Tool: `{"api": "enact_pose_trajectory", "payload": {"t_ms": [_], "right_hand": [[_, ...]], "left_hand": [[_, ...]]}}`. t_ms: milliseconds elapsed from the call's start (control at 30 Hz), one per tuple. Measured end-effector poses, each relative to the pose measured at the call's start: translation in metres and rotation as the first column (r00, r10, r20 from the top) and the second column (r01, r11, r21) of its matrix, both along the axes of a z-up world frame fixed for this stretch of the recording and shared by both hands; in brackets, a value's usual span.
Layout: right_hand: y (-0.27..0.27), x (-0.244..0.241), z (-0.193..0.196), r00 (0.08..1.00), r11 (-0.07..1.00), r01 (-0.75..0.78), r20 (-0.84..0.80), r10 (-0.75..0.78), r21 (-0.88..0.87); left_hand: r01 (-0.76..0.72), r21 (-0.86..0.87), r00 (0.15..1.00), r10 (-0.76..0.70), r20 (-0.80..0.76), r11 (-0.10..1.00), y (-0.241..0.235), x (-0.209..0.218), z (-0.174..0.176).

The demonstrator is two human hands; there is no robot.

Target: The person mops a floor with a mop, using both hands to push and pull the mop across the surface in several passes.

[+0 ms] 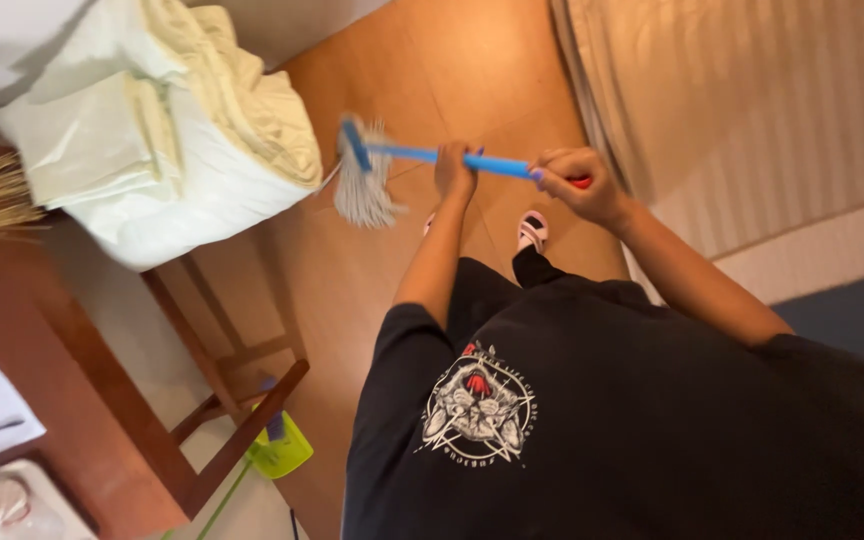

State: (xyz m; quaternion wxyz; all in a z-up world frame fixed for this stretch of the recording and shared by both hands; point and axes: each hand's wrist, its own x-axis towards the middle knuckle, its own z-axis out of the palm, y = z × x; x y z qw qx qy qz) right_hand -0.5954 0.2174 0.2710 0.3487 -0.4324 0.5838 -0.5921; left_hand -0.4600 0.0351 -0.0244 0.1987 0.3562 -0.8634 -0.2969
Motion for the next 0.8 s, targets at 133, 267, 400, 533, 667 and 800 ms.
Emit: {"api": "enact_pose_trajectory", "payload": {"t_ms": [133,267,400,533,667,800], "right_hand": [[0.051,-0.008,0.015,0.990,0.996,0.082,-0.110,-0.084,-0.030],[0.081,0.002,0.036,0.931,0.987,0.161,-0.329,-0.160,-0.024],[0.113,0.003,0.021,0.881,0.941,0.338,-0.354,-0.313,0.011],[0.130,-0.007,0.020,0.862,0.919,0.367,-0.318,-0.395,-0.146],[0.135,-0.024,0.042,0.879,0.900,0.425,-0.195,-0.436,-0.101],[0.126,-0.030,0.017,0.942,0.939,0.336,0.050,-0.333,-0.075]], "left_hand": [[0.122,-0.021,0.980,-0.124,-0.152,0.992,0.032,-0.086,0.040],[0.203,0.094,0.975,-0.193,-0.105,0.975,0.083,-0.133,0.060],[0.503,0.151,0.834,-0.431,-0.344,0.851,0.127,-0.155,0.076],[0.578,0.121,0.795,-0.524,-0.307,0.807,0.141,-0.153,0.091],[0.575,0.113,0.813,-0.550,-0.191,0.810,0.136,-0.127,0.140],[0.456,0.197,0.886,-0.463,-0.014,0.868,0.128,-0.070,0.139]]}}
